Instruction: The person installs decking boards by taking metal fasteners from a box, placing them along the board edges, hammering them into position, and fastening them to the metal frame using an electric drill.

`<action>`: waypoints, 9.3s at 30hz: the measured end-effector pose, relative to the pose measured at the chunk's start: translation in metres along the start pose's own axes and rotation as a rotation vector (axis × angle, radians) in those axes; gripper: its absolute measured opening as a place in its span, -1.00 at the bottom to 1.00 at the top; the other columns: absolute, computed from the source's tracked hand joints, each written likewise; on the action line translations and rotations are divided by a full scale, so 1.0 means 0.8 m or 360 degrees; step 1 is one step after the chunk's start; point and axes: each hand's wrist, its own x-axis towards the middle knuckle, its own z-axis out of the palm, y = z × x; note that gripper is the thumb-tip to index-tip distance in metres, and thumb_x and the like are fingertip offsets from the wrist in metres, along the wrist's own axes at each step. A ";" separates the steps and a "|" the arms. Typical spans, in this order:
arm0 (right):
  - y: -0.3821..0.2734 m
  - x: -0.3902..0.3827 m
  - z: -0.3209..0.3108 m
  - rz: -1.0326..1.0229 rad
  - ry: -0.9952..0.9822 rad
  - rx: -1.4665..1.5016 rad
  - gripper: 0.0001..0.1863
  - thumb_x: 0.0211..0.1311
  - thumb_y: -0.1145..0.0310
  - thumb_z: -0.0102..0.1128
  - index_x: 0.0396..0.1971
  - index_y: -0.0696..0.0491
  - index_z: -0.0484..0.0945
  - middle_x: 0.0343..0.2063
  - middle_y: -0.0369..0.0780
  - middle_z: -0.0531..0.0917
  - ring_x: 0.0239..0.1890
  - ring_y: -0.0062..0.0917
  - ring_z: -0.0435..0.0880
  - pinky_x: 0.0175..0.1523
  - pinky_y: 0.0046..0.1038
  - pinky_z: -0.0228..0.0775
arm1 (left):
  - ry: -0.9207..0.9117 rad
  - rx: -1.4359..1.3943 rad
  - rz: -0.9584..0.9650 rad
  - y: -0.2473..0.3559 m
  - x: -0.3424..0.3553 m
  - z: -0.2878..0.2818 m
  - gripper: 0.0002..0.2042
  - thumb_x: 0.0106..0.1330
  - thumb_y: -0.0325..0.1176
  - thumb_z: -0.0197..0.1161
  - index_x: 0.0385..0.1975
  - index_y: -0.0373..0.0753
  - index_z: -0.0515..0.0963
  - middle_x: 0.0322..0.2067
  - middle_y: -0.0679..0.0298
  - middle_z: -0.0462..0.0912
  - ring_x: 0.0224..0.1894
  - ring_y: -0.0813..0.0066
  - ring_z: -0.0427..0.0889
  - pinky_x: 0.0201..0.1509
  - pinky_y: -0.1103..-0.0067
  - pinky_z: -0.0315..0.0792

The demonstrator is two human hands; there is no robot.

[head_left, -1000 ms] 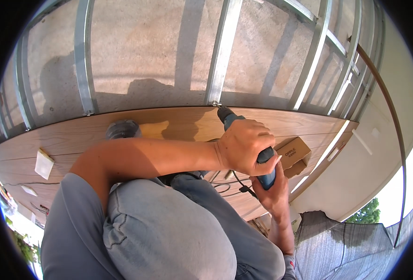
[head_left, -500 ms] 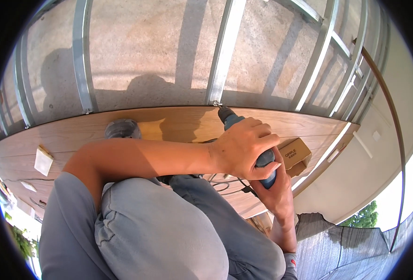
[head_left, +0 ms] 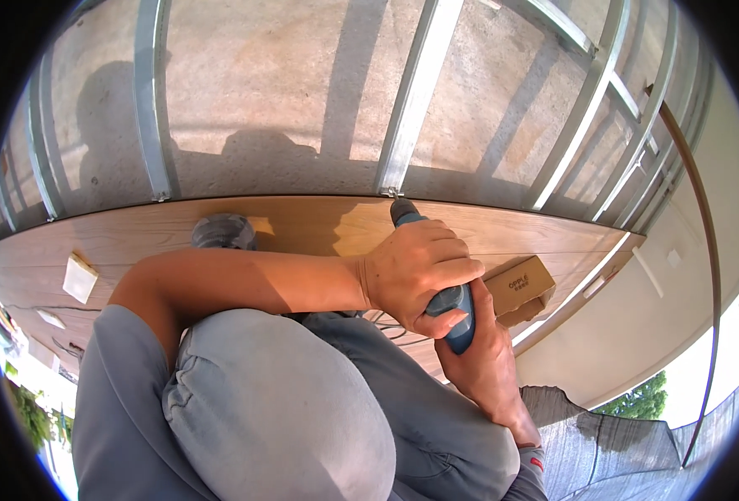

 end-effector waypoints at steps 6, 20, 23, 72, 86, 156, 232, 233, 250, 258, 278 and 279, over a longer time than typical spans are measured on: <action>-0.003 0.010 -0.012 0.0048 -0.0063 -0.0026 -0.09 0.09 0.43 0.35 0.43 0.16 0.08 -0.38 0.13 0.70 -0.32 0.10 0.72 -0.22 -0.04 0.58 | 0.0150 -0.0013 -0.0036 -0.006 0.008 0.004 -0.55 -0.04 -0.06 0.32 -0.26 -0.30 0.59 -0.49 0.12 0.57 -0.46 0.08 0.55 -0.31 0.28 0.45; 0.001 0.016 -0.020 -0.0048 -0.0081 -0.0130 -0.09 0.05 0.40 0.39 0.41 0.20 0.13 -0.40 0.11 0.71 -0.36 0.05 0.74 -0.24 -0.08 0.62 | 0.0198 -0.0049 0.0027 -0.008 0.008 0.001 -0.49 -0.07 -0.07 0.34 -0.18 -0.33 0.59 -0.41 0.12 0.59 -0.39 0.09 0.58 -0.22 0.28 0.48; 0.006 0.017 -0.016 -0.0048 -0.0108 -0.0134 -0.08 0.04 0.41 0.40 0.41 0.21 0.13 -0.39 0.11 0.71 -0.36 0.04 0.75 -0.24 -0.09 0.62 | 0.0190 -0.0027 0.0014 -0.007 0.004 0.001 -0.49 -0.07 -0.07 0.34 -0.18 -0.33 0.59 -0.41 0.12 0.59 -0.39 0.10 0.59 -0.22 0.29 0.48; 0.026 0.006 0.016 -0.0190 0.0284 -0.0293 -0.19 0.01 0.34 0.43 0.32 0.14 0.30 -0.47 0.04 0.69 -0.41 -0.03 0.73 -0.27 -0.10 0.58 | 0.0152 0.0043 0.0198 -0.014 -0.010 0.013 -0.49 0.15 0.00 0.26 -0.13 -0.38 0.57 -0.28 0.02 0.64 -0.28 0.00 0.62 -0.07 0.25 0.51; 0.166 -0.041 0.079 -0.0245 0.0901 0.2010 -0.44 0.38 0.11 0.30 0.21 0.16 0.45 -0.23 -0.01 0.75 -0.17 -0.34 0.77 -0.08 -0.38 0.58 | -0.0412 0.0252 0.0032 0.077 0.075 -0.035 -0.48 0.37 -0.01 -0.03 -0.27 -0.44 0.62 -0.41 0.00 0.69 -0.38 0.17 0.69 -0.24 0.43 0.54; 0.711 0.028 0.083 0.0949 0.1635 0.0827 -0.71 0.23 0.22 0.36 -0.17 0.10 0.68 -0.22 -0.04 0.74 -0.16 -0.09 0.72 -0.03 -0.20 0.53 | -0.1934 0.1602 -0.0852 -0.077 0.166 0.494 -0.46 0.36 0.10 0.07 -0.30 -0.34 0.74 -0.30 -0.21 0.70 -0.16 -0.22 0.69 0.01 0.12 0.54; 0.527 -0.014 0.144 0.0788 0.1541 0.1292 -0.64 0.26 0.43 0.30 -0.04 0.18 0.38 -0.49 -0.11 0.63 -0.58 -0.41 0.60 -0.42 -0.39 0.48 | -0.0890 0.0935 -0.1326 -0.263 0.176 0.333 -0.78 0.22 -0.22 0.37 -0.38 -0.28 0.68 -0.31 0.05 0.74 -0.20 0.10 0.71 -0.10 0.30 0.51; 0.518 -0.018 0.116 0.0726 0.1483 0.1736 -0.68 0.30 0.45 0.29 -0.07 0.20 0.37 -0.50 -0.18 0.60 -0.61 -0.53 0.56 -0.48 -0.48 0.46 | -0.0879 0.0939 -0.1343 -0.262 0.171 0.326 -0.78 0.22 -0.22 0.37 -0.38 -0.28 0.68 -0.31 0.05 0.74 -0.20 0.10 0.71 -0.10 0.30 0.51; 0.480 0.212 -0.198 -0.0295 0.0470 -0.0479 -0.64 0.40 0.00 0.16 -0.02 -0.09 0.66 -0.27 -0.07 0.75 -0.12 -0.13 0.73 -0.07 -0.15 0.59 | -0.1323 0.0825 -0.1748 -0.253 0.157 0.316 -0.44 0.12 -0.05 0.53 -0.03 -0.39 0.65 -0.09 -0.08 0.72 -0.01 0.03 0.68 0.09 0.31 0.48; 0.459 0.214 -0.213 -0.0313 0.0398 -0.0548 -0.68 0.39 0.02 0.17 -0.14 -0.07 0.68 -0.27 -0.16 0.75 -0.12 -0.23 0.74 -0.05 -0.21 0.62 | -0.1153 0.0788 -0.1699 -0.251 0.150 0.317 -0.43 0.09 -0.09 0.54 -0.01 -0.40 0.63 -0.07 -0.09 0.71 0.01 -0.01 0.67 0.10 0.29 0.48; 0.503 0.185 -0.142 -0.0164 0.0637 -0.0041 -0.66 0.37 0.08 0.24 -0.13 0.07 0.64 -0.35 0.00 0.73 -0.22 -0.02 0.72 -0.13 -0.12 0.56 | -0.1157 0.0715 -0.1602 -0.253 0.148 0.319 -0.43 0.10 -0.11 0.55 0.00 -0.41 0.61 -0.08 -0.09 0.71 -0.01 0.02 0.68 0.07 0.31 0.49; 0.520 0.174 -0.116 -0.0021 0.0874 0.0463 -0.65 0.36 0.10 0.26 -0.11 0.09 0.62 -0.36 0.05 0.73 -0.25 0.04 0.71 -0.15 -0.09 0.54 | -0.1144 0.0745 -0.1646 -0.251 0.147 0.325 -0.45 0.12 -0.13 0.55 0.00 -0.41 0.61 -0.08 -0.08 0.71 -0.01 0.05 0.68 0.06 0.32 0.49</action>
